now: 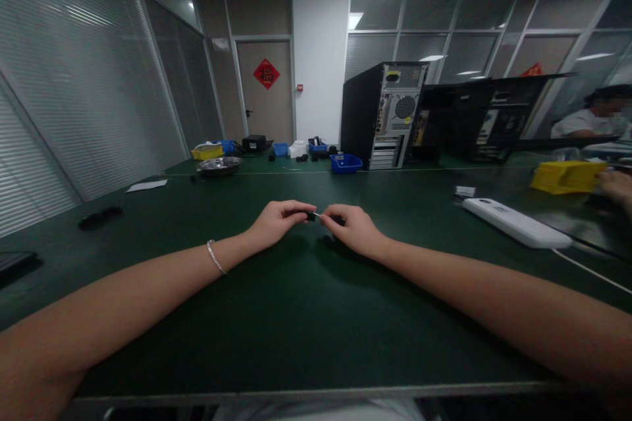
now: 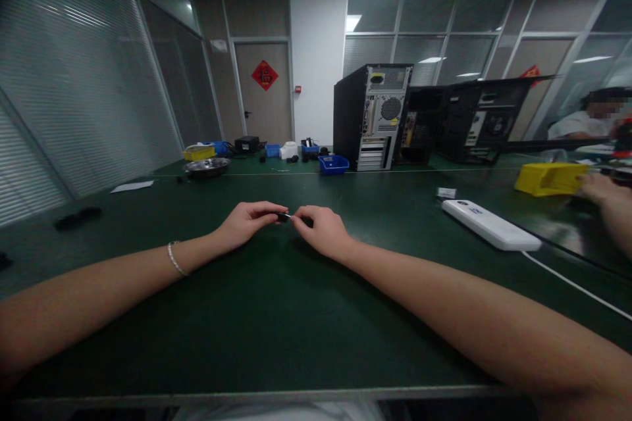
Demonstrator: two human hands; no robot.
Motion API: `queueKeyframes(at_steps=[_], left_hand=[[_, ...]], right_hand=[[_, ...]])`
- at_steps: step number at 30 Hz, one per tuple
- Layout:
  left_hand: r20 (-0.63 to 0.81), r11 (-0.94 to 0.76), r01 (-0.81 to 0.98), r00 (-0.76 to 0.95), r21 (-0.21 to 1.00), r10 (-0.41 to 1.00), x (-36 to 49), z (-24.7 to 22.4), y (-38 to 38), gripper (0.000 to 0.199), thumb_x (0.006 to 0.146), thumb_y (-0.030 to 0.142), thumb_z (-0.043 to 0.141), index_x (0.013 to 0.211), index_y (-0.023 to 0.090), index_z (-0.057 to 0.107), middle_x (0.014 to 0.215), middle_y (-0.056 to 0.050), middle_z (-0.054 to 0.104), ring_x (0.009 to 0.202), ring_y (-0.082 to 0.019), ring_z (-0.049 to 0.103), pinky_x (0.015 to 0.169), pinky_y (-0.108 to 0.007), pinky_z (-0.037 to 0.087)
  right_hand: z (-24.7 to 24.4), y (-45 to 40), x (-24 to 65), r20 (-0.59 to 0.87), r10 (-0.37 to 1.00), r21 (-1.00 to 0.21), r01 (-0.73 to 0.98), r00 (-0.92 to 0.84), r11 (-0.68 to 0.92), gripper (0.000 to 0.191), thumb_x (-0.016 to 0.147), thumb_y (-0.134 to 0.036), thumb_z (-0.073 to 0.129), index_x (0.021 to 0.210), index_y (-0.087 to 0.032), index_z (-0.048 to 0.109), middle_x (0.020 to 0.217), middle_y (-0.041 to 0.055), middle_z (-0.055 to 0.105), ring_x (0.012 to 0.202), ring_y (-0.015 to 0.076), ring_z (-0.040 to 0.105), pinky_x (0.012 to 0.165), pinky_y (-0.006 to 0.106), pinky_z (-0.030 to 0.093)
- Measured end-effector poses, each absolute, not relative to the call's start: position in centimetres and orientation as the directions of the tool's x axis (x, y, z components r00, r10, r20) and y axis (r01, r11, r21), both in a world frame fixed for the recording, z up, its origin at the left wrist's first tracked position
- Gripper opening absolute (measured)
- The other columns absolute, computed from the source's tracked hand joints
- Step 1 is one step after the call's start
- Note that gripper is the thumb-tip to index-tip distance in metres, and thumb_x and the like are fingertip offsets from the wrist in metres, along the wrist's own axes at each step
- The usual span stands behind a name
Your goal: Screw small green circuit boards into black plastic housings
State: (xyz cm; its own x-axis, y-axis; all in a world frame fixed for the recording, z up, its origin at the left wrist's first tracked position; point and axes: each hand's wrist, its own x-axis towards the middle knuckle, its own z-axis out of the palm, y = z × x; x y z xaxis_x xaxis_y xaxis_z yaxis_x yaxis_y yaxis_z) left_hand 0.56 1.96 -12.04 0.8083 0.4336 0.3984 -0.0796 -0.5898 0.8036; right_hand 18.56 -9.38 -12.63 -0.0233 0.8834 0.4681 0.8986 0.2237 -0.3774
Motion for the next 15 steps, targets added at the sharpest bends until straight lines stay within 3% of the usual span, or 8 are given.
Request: queueKeyframes(at_steps=[8,12,15], left_hand=[[0.411,-0.596,-0.085,0.800,0.799,0.437,0.44,-11.77,1.48,0.025,0.080,0.015,0.059,0.103,0.017,0.068,0.105,-0.007,0.068,0.098,-0.021,0.062,0.089,-0.036,0.050],[0.344,-0.457,-0.108,0.812,0.883,0.472,0.61,-11.96,1.55,0.028,0.079,0.014,0.060,0.106,0.014,0.066,0.105,-0.009,0.068,0.097,-0.021,0.064,0.089,-0.038,0.051],[0.318,-0.402,-0.113,0.811,0.909,0.491,0.78,-12.16,1.57,0.028,0.079,0.014,0.061,0.106,0.013,0.066,0.105,-0.009,0.068,0.097,-0.021,0.064,0.091,-0.039,0.050]], right_hand=[[-12.68,-9.32,18.53,0.477,0.879,-0.388,0.892,-0.023,0.234,0.023,0.088,-0.033,0.047,0.085,-0.022,0.066,0.082,0.0018,0.067,0.075,0.0166,0.058,0.064,0.025,0.039],[-12.64,-9.18,18.58,0.436,0.900,-0.486,0.834,-0.028,0.262,0.027,0.089,-0.034,0.045,0.084,-0.020,0.067,0.077,0.0013,0.066,0.072,0.0157,0.058,0.063,0.025,0.040],[-12.60,-9.20,18.44,0.443,0.896,-0.488,0.833,-0.021,0.260,0.027,0.090,-0.034,0.044,0.084,-0.019,0.066,0.077,0.0016,0.066,0.071,0.0155,0.057,0.062,0.024,0.039]])
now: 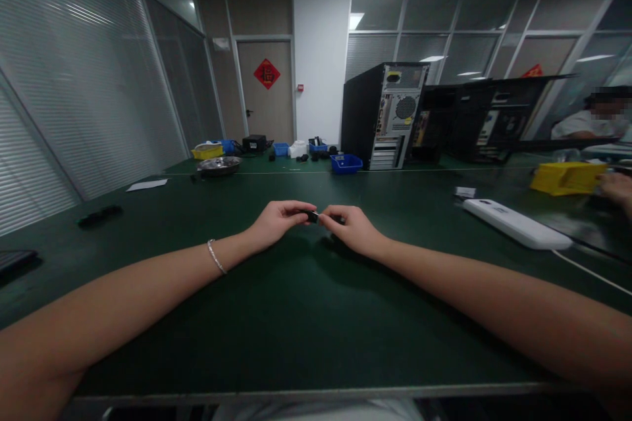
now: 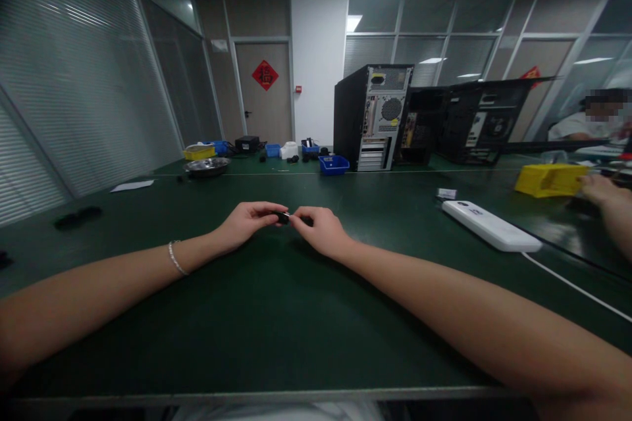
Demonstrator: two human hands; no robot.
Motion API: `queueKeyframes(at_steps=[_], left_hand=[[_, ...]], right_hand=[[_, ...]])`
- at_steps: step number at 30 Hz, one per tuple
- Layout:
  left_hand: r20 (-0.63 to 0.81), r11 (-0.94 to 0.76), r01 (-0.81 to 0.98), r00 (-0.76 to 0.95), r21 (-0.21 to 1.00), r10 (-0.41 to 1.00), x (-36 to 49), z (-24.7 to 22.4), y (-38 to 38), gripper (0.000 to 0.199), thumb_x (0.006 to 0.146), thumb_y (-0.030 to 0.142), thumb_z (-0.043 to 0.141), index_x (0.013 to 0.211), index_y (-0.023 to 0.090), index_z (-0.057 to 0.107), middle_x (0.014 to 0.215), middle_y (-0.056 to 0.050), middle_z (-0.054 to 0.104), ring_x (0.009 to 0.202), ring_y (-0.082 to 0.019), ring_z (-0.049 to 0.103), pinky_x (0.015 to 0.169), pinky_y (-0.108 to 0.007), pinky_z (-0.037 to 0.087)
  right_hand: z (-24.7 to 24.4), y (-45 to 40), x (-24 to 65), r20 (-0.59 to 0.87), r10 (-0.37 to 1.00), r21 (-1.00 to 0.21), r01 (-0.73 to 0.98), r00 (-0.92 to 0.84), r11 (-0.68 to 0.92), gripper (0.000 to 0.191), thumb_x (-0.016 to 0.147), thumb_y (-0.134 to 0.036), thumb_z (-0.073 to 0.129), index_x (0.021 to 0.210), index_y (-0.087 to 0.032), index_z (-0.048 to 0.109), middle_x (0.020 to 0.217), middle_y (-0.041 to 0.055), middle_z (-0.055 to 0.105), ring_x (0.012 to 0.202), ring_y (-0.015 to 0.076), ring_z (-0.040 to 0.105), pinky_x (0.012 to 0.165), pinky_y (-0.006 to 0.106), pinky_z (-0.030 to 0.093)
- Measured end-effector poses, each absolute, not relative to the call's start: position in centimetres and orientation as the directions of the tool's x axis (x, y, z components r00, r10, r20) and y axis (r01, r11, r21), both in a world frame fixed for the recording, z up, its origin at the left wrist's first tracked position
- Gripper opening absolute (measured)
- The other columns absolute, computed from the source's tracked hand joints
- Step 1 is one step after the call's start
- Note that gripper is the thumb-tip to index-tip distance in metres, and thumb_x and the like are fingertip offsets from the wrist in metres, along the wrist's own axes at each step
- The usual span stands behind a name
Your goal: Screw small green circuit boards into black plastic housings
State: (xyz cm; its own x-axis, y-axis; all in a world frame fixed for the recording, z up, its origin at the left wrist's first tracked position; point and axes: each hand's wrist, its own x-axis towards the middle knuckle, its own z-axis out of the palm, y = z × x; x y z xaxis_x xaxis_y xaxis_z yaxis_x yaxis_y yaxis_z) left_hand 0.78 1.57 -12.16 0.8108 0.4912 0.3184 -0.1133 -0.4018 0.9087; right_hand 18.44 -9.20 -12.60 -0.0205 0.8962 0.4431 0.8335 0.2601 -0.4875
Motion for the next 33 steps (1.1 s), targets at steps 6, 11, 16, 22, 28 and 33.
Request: queueKeyframes(at_steps=[6,11,16,22,28,33], left_hand=[[0.329,-0.405,-0.102,0.773,0.908,0.543,0.9,-12.3,2.0,0.026,0.082,0.018,0.058,0.106,0.015,0.065,0.104,-0.008,0.067,0.094,-0.020,0.063,0.088,-0.038,0.050],[0.378,-0.572,-0.056,0.803,0.818,0.461,0.7,-12.3,2.4,0.021,0.085,0.022,0.053,0.097,0.015,0.068,0.101,-0.008,0.061,0.085,-0.018,0.061,0.075,-0.032,0.052],[0.315,-0.801,-0.026,0.927,0.598,0.205,0.6,-12.0,1.6,0.022,0.088,0.024,0.049,0.096,0.017,0.068,0.095,-0.006,0.060,0.090,-0.018,0.058,0.085,-0.032,0.045],[0.284,-0.848,-0.032,0.948,0.529,0.142,0.5,-11.9,1.4,0.024,0.091,0.022,0.045,0.102,0.017,0.066,0.103,-0.007,0.061,0.099,-0.019,0.056,0.090,-0.031,0.042],[0.323,-0.837,-0.043,0.932,0.546,0.163,0.4,-12.0,1.5,0.027,0.090,0.021,0.046,0.112,0.019,0.061,0.111,-0.007,0.060,0.105,-0.020,0.054,0.094,-0.032,0.040],[0.337,-0.837,-0.022,0.921,0.547,0.196,0.3,-11.8,1.2,0.025,0.089,0.022,0.046,0.109,0.018,0.061,0.109,-0.007,0.060,0.101,-0.020,0.055,0.090,-0.031,0.042]], right_hand=[[-12.4,-9.4,18.4,0.458,0.889,-0.421,0.884,0.012,0.205,0.025,0.089,-0.035,0.045,0.084,-0.021,0.066,0.077,0.0014,0.066,0.070,0.0159,0.057,0.059,0.024,0.037],[-12.3,-9.4,18.7,0.471,0.881,-0.420,0.888,0.035,0.189,0.026,0.089,-0.035,0.044,0.084,-0.022,0.066,0.079,0.0017,0.067,0.072,0.0167,0.058,0.058,0.024,0.037],[-12.6,-9.2,18.8,0.478,0.878,-0.422,0.886,0.038,0.191,0.027,0.089,-0.036,0.045,0.083,-0.020,0.066,0.078,0.0021,0.067,0.071,0.0165,0.059,0.061,0.024,0.038],[-12.5,-9.1,18.6,0.470,0.882,-0.426,0.883,0.030,0.197,0.027,0.088,-0.036,0.045,0.082,-0.020,0.066,0.077,0.0020,0.067,0.071,0.0162,0.059,0.060,0.024,0.038],[-12.5,-9.0,18.7,0.457,0.889,-0.426,0.880,0.012,0.208,0.026,0.088,-0.035,0.046,0.082,-0.020,0.066,0.079,0.0025,0.067,0.073,0.0169,0.058,0.063,0.025,0.039],[-12.5,-8.9,19.0,0.440,0.898,-0.434,0.872,-0.013,0.226,0.025,0.089,-0.035,0.046,0.087,-0.020,0.067,0.083,0.0035,0.067,0.076,0.0174,0.059,0.066,0.026,0.041]])
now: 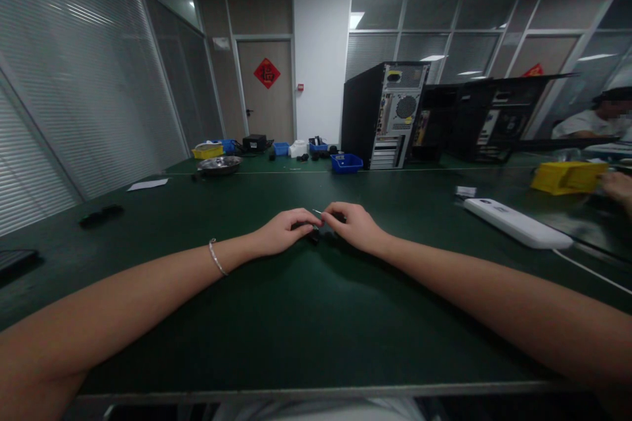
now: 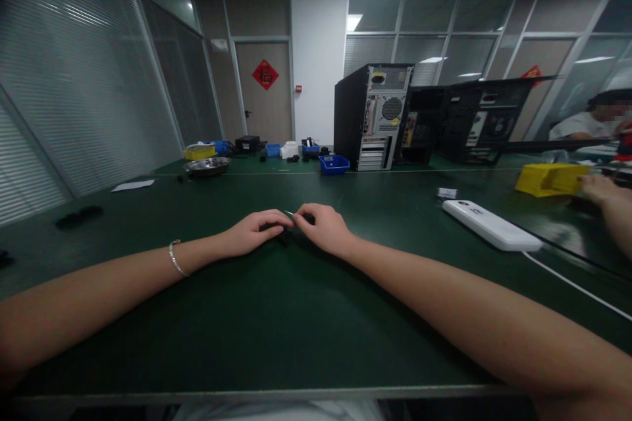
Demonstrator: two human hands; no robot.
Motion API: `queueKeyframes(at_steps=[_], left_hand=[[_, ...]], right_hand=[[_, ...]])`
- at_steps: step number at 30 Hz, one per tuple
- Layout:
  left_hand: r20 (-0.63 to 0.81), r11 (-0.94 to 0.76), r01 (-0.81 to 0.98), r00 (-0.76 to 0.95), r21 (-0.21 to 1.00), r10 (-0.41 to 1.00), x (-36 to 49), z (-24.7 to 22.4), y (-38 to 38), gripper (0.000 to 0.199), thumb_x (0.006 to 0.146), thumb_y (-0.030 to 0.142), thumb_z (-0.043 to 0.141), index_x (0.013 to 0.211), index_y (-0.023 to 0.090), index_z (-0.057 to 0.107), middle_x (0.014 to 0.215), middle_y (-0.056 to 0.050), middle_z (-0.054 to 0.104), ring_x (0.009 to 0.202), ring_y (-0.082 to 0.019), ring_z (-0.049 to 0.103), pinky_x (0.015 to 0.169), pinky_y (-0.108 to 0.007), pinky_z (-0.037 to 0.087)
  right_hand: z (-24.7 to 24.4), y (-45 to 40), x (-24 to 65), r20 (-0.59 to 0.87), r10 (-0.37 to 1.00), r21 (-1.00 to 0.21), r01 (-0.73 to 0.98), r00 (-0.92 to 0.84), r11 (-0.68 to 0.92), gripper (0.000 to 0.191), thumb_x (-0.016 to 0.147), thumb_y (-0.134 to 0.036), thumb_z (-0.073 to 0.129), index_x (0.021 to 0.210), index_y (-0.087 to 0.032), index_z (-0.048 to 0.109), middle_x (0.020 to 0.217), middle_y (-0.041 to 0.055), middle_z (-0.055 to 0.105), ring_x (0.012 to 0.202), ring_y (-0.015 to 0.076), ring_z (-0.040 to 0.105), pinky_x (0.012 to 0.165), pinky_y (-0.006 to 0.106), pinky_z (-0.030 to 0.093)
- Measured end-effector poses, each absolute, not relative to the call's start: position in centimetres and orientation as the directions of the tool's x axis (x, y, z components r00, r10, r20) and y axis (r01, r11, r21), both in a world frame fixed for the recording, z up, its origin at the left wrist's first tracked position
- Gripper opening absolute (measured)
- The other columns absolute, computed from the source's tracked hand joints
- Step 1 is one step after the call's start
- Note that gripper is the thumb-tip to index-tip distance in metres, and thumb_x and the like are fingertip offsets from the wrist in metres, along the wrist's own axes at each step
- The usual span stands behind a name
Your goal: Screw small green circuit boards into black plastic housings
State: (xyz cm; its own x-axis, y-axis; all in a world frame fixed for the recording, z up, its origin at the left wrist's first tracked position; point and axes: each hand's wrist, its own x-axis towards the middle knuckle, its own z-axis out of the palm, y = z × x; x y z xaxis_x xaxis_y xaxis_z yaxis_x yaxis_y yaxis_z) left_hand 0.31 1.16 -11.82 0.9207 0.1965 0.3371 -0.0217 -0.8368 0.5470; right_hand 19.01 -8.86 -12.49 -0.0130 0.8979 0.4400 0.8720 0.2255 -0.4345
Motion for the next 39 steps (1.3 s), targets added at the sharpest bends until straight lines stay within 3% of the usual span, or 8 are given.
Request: queueKeyframes(at_steps=[6,12,16,22,25,29,34,39], left_hand=[[0.395,-0.870,0.165,0.841,0.464,0.370,0.3,-11.8,0.5,0.024,0.087,0.037,0.048,0.094,0.017,0.059,0.091,-0.005,0.059,0.082,-0.019,0.054,0.072,-0.030,0.045],[0.318,-0.918,0.246,0.883,0.311,0.345,0.5,-12.1,0.3,0.045,0.074,0.060,0.055,0.087,0.017,0.057,0.087,-0.005,0.056,0.078,-0.021,0.052,0.065,-0.031,0.042],[0.321,-0.923,0.203,0.895,0.326,0.311,0.6,-12.2,0.4,0.036,0.078,0.051,0.055,0.090,0.017,0.058,0.090,-0.006,0.056,0.080,-0.021,0.052,0.068,-0.031,0.043],[0.359,-0.861,0.152,0.863,0.486,0.355,0.5,-12.6,1.3,0.028,0.079,0.036,0.058,0.099,0.017,0.058,0.091,-0.005,0.056,0.077,-0.018,0.053,0.067,-0.030,0.046],[0.344,-0.764,0.081,0.859,0.641,0.380,0.7,-12.9,2.0,0.030,0.078,0.028,0.059,0.105,0.016,0.056,0.096,-0.006,0.057,0.080,-0.016,0.056,0.074,-0.031,0.048],[0.260,-0.562,0.005,0.883,0.827,0.390,0.8,-13.0,2.4,0.034,0.079,0.021,0.059,0.112,0.015,0.052,0.101,-0.007,0.059,0.090,-0.017,0.060,0.084,-0.035,0.048],[0.261,-0.493,-0.040,0.884,0.869,0.389,0.8,-12.8,2.4,0.035,0.078,0.018,0.061,0.112,0.014,0.053,0.107,-0.009,0.059,0.096,-0.018,0.061,0.089,-0.039,0.047],[0.247,-0.480,-0.047,0.898,0.876,0.363,0.7,-12.7,2.3,0.035,0.078,0.017,0.061,0.113,0.013,0.053,0.109,-0.010,0.060,0.097,-0.018,0.061,0.091,-0.040,0.047]], right_hand=[[-12.6,-8.5,19.7,0.409,0.910,-0.388,0.890,-0.067,0.240,0.023,0.085,-0.035,0.053,0.097,-0.021,0.066,0.095,0.0053,0.065,0.085,0.0193,0.058,0.069,0.027,0.043],[-12.6,-8.2,19.7,0.372,0.912,-0.244,0.929,-0.175,0.278,0.029,0.081,-0.033,0.058,0.108,-0.022,0.064,0.099,0.0054,0.062,0.086,0.0197,0.059,0.070,0.028,0.043],[-12.2,-8.1,19.6,0.317,0.918,-0.192,0.932,-0.237,0.307,0.027,0.084,-0.035,0.056,0.106,-0.023,0.065,0.099,0.0056,0.061,0.085,0.0194,0.059,0.069,0.027,0.042],[-12.4,-8.2,19.7,0.348,0.907,-0.195,0.928,-0.237,0.317,0.022,0.085,-0.033,0.054,0.098,-0.020,0.066,0.095,0.0054,0.063,0.082,0.0177,0.059,0.066,0.024,0.040],[-12.8,-8.0,19.9,0.400,0.899,-0.249,0.922,-0.179,0.295,0.020,0.086,-0.028,0.051,0.094,-0.018,0.066,0.091,0.0050,0.065,0.079,0.0165,0.058,0.065,0.024,0.040],[-12.9,-7.7,20.4,0.425,0.899,-0.417,0.860,-0.101,0.293,0.020,0.084,-0.026,0.052,0.093,-0.016,0.068,0.085,0.0041,0.067,0.074,0.0157,0.058,0.066,0.025,0.040],[-12.3,-8.0,20.3,0.396,0.915,-0.598,0.736,-0.073,0.317,0.024,0.084,-0.029,0.053,0.093,-0.015,0.070,0.078,0.0022,0.067,0.069,0.0140,0.057,0.065,0.025,0.041],[-12.0,-8.4,19.7,0.351,0.934,-0.679,0.670,-0.064,0.301,0.025,0.083,-0.031,0.055,0.093,-0.014,0.069,0.074,0.0003,0.064,0.053,0.0087,0.049,0.054,0.022,0.038]])
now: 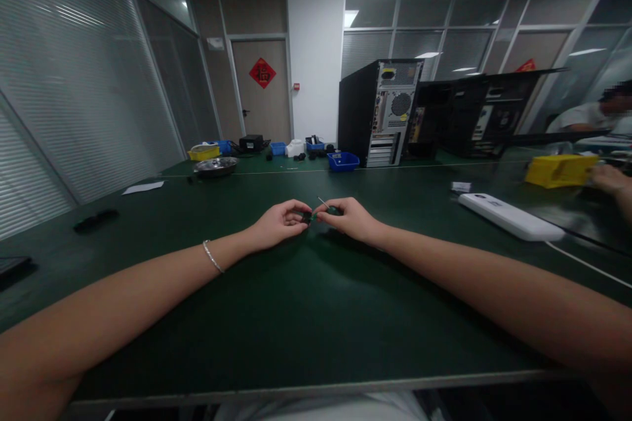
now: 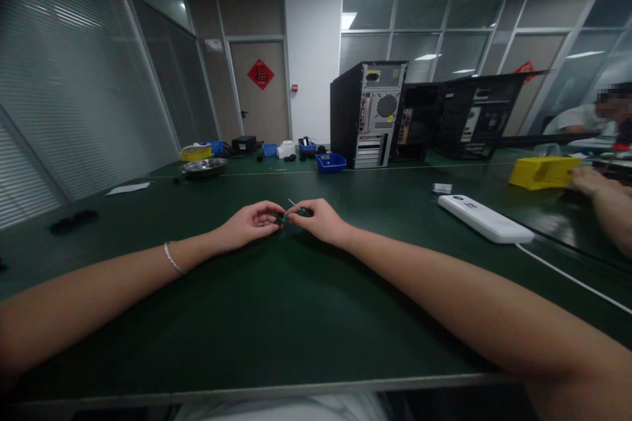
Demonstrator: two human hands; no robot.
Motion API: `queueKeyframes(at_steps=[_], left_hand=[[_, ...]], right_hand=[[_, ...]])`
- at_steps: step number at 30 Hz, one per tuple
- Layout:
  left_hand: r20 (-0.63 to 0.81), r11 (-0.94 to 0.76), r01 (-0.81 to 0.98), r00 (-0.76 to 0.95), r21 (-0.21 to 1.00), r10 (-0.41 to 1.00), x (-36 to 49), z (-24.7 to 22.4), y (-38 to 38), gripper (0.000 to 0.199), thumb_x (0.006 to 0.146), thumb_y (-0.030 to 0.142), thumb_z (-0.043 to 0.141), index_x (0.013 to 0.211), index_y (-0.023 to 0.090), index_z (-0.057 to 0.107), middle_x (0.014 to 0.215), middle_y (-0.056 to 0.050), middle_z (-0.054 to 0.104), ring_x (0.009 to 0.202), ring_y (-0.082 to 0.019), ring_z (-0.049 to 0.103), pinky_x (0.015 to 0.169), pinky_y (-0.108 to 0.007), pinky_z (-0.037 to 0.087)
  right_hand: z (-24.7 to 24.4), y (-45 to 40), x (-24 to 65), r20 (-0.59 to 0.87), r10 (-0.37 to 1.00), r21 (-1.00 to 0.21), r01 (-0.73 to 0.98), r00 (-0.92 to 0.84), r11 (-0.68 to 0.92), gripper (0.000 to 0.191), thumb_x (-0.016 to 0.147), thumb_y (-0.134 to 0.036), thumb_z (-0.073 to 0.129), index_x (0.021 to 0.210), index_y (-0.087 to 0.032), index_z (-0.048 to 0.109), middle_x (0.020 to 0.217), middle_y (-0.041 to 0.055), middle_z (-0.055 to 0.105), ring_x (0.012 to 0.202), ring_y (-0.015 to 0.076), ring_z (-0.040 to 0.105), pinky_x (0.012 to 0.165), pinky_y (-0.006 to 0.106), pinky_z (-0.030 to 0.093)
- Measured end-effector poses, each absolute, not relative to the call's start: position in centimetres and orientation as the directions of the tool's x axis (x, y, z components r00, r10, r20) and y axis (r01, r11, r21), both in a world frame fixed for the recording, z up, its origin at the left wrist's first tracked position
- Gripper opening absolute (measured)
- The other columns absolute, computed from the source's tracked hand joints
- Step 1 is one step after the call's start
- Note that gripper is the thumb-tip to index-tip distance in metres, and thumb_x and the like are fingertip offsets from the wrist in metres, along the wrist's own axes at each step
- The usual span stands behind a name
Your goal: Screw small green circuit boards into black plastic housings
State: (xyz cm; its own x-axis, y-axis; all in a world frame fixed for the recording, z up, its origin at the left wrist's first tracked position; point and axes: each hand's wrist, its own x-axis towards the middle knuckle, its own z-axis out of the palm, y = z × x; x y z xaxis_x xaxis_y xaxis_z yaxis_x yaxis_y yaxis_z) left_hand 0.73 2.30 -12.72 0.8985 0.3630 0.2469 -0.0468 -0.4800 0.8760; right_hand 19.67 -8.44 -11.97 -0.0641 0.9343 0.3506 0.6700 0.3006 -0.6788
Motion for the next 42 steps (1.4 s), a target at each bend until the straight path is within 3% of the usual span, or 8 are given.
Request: queueKeyframes(at_steps=[8,17,22,25,32,37,42], left_hand=[[0.238,-0.486,-0.036,0.902,0.873,0.361,0.7,-12.7,2.1,0.037,0.076,0.016,0.064,0.112,0.012,0.055,0.104,-0.009,0.062,0.095,-0.019,0.061,0.092,-0.041,0.046],[0.237,-0.471,-0.033,0.894,0.882,0.381,0.6,-12.6,2.2,0.037,0.079,0.022,0.061,0.115,0.015,0.056,0.105,-0.008,0.063,0.093,-0.018,0.061,0.089,-0.038,0.046],[0.207,-0.456,0.002,0.889,0.890,0.408,0.7,-12.5,2.4,0.035,0.092,0.035,0.041,0.112,0.012,0.058,0.087,-0.007,0.065,0.077,-0.015,0.059,0.074,-0.030,0.047],[0.180,-0.415,-0.004,0.905,0.910,0.386,0.7,-12.7,2.3,0.036,0.091,0.043,0.040,0.105,0.013,0.056,0.081,-0.007,0.066,0.070,-0.014,0.059,0.066,-0.027,0.047],[0.195,-0.398,-0.032,0.906,0.917,0.377,0.8,-12.8,2.3,0.032,0.089,0.048,0.042,0.093,0.016,0.047,0.070,0.000,0.060,0.055,-0.011,0.058,0.050,-0.021,0.041],[0.224,-0.474,-0.023,0.900,0.880,0.373,0.7,-12.3,2.0,0.026,0.085,0.039,0.053,0.091,0.014,0.055,0.072,0.001,0.056,0.060,-0.011,0.056,0.054,-0.022,0.042],[0.244,-0.436,-0.047,0.881,0.899,0.406,0.9,-12.6,2.5,0.029,0.078,0.025,0.064,0.103,0.015,0.055,0.094,-0.005,0.062,0.078,-0.014,0.059,0.067,-0.027,0.047]], right_hand=[[-12.1,-8.4,19.1,0.387,0.922,-0.684,0.673,0.006,0.283,0.021,0.080,-0.030,0.059,0.088,-0.013,0.068,0.060,-0.0035,0.055,0.047,0.0074,0.044,0.047,0.021,0.034],[-12.3,-8.4,19.1,0.327,0.944,-0.828,0.495,0.046,0.263,0.023,0.080,-0.037,0.058,0.089,-0.016,0.060,0.057,-0.0060,0.048,0.041,0.0071,0.043,0.041,0.019,0.033],[-12.0,-8.6,19.3,0.404,0.914,-0.702,0.629,-0.032,0.333,0.020,0.082,-0.034,0.056,0.089,-0.017,0.064,0.064,-0.0032,0.054,0.052,0.0097,0.047,0.050,0.022,0.036],[-11.7,-9.0,19.0,0.470,0.879,-0.586,0.714,-0.086,0.383,0.016,0.083,-0.029,0.057,0.088,-0.017,0.066,0.075,-0.0007,0.060,0.064,0.0118,0.050,0.058,0.023,0.037],[-11.5,-9.4,18.2,0.455,0.878,-0.548,0.731,-0.147,0.406,0.015,0.084,-0.026,0.055,0.091,-0.017,0.065,0.083,0.0017,0.064,0.074,0.0143,0.055,0.065,0.025,0.040],[-11.7,-9.4,17.9,0.488,0.862,-0.512,0.754,-0.139,0.411,0.012,0.082,-0.023,0.058,0.089,-0.017,0.065,0.084,0.0021,0.064,0.079,0.0154,0.057,0.069,0.025,0.041],[-12.0,-9.3,17.7,0.522,0.841,-0.512,0.738,-0.138,0.439,0.010,0.081,-0.021,0.060,0.088,-0.018,0.065,0.086,0.0027,0.064,0.082,0.0161,0.058,0.072,0.026,0.043]])
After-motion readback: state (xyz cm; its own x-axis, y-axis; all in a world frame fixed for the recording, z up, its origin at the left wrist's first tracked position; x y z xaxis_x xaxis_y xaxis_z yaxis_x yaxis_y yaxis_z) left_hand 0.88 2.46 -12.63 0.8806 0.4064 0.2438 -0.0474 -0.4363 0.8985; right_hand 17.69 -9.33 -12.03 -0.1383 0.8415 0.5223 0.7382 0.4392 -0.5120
